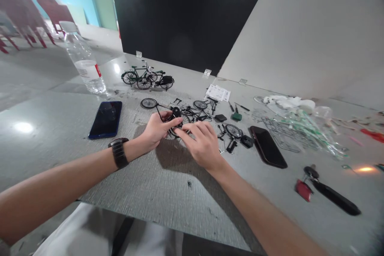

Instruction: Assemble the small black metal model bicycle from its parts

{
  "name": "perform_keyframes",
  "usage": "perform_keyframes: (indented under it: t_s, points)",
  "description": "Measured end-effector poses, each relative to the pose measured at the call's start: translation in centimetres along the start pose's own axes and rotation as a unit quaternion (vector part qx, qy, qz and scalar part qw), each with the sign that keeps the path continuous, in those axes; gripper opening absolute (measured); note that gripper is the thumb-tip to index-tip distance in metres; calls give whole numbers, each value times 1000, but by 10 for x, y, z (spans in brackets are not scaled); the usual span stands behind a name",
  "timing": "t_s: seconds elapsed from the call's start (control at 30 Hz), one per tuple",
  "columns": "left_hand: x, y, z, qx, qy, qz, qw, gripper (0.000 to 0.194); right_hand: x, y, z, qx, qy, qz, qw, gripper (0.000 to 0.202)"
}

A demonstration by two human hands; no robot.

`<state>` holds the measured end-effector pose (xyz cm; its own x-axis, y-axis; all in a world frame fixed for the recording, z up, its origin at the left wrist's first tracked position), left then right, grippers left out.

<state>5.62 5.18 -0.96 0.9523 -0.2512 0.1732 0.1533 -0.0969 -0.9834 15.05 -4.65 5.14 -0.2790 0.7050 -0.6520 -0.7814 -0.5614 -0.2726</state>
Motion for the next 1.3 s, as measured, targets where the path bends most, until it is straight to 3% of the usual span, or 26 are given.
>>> perform_keyframes:
  t_s: [0.67,1.3]
  points:
    - [-4,7,-2,-92,-40,-105,989,19,1,7,-2,-1,10,37,999,28]
    - [-7,10,0,-88,-22,-109,990,27,5,6,-4,32,29,63,997,35]
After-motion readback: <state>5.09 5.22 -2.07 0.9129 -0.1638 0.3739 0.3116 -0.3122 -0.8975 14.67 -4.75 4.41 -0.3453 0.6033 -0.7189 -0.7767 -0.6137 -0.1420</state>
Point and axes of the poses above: each hand's wrist, its own z-axis towards the middle knuckle, its own x-axis out of the palm, y = z × x, the point moved 8 cm from there along z, towards the middle knuckle, and after that the axes turned 3 degrees about z, right-handed, at the moved point
